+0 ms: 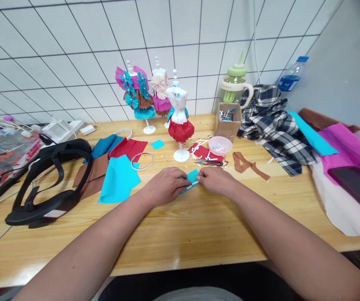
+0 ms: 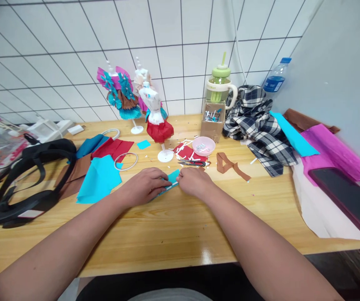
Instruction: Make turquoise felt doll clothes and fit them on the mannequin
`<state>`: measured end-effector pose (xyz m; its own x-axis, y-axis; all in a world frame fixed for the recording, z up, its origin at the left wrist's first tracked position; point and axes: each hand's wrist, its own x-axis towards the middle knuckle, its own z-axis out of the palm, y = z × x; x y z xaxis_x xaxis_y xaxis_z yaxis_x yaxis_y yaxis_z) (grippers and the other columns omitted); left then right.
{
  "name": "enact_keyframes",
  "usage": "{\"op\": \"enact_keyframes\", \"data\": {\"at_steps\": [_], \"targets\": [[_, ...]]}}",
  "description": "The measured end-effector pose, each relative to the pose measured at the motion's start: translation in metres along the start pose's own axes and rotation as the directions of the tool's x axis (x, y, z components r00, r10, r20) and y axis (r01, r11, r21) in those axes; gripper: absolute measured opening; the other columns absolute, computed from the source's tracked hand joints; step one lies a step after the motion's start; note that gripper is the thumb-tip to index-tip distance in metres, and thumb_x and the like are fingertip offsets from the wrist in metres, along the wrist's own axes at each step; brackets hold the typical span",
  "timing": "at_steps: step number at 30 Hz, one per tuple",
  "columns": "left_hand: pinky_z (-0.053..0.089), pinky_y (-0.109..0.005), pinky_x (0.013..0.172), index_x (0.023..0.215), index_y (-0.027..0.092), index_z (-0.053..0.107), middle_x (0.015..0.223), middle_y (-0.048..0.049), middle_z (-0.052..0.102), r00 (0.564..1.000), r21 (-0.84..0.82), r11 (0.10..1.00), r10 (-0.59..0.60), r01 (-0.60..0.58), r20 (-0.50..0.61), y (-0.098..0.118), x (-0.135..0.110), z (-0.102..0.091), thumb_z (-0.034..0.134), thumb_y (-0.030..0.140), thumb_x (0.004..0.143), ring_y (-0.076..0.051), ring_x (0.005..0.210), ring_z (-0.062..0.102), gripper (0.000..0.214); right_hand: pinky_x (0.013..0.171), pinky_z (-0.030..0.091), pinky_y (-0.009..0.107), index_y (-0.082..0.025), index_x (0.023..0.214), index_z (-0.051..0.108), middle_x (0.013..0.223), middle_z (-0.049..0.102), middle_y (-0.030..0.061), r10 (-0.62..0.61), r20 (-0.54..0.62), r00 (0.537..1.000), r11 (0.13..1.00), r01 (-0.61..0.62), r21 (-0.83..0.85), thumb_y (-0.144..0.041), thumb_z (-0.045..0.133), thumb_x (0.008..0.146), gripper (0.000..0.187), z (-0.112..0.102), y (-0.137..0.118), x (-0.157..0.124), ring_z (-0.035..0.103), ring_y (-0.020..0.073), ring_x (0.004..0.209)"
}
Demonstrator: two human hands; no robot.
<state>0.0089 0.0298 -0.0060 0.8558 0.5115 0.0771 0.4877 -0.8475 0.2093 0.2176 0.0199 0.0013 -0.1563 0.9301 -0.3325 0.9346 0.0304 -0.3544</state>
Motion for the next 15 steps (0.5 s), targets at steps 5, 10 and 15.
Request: {"op": "enact_keyframes", "data": {"at_steps": [5, 10, 15], "targets": [[0.045, -0.034, 0.089, 0.118, 0.023, 0.064, 0.108, -0.0070, 0.067, 1.000, -0.022, 1.000, -0.005, 0.005, 0.001, 0.0003, 0.0000, -0.0008, 0.050, 0.027, 0.093, -0.021, 0.101, 0.059, 0.029, 0.072, 0.041, 0.031, -0.023, 0.097, 0.069, 0.108, 0.070, 0.0089, 0.001, 0.012, 1.000, 0.999, -0.001, -0.049, -0.040, 0.045, 0.088, 0.031, -0.0001, -0.0039, -0.0004, 0.062, 0.0257, 0.099], [0.045, -0.034, 0.086, 0.119, 0.024, 0.064, 0.107, -0.0074, 0.067, 1.000, -0.013, 1.000, 0.015, -0.015, -0.017, -0.0016, 0.0001, 0.0009, 0.049, 0.030, 0.094, -0.021, 0.099, 0.060, 0.030, 0.070, 0.041, 0.033, -0.023, 0.095, 0.069, 0.108, 0.070, 0.0082, -0.009, -0.005, 1.000, 0.995, 0.009, -0.099, -0.039, 0.044, 0.088, 0.031, 0.0013, -0.0056, -0.0013, 0.063, 0.0278, 0.099], [0.044, -0.035, 0.086, 0.121, 0.030, 0.065, 0.107, -0.0067, 0.067, 0.997, 0.027, 0.998, 0.056, -0.055, -0.049, -0.0043, -0.0012, 0.0049, 0.045, 0.029, 0.096, -0.020, 0.097, 0.060, 0.031, 0.070, 0.042, 0.033, -0.022, 0.095, 0.069, 0.108, 0.070, 0.0090, -0.013, -0.021, 1.000, 0.991, 0.010, -0.136, -0.038, 0.044, 0.088, 0.030, 0.0026, -0.0066, -0.0017, 0.063, 0.0281, 0.100]]}}
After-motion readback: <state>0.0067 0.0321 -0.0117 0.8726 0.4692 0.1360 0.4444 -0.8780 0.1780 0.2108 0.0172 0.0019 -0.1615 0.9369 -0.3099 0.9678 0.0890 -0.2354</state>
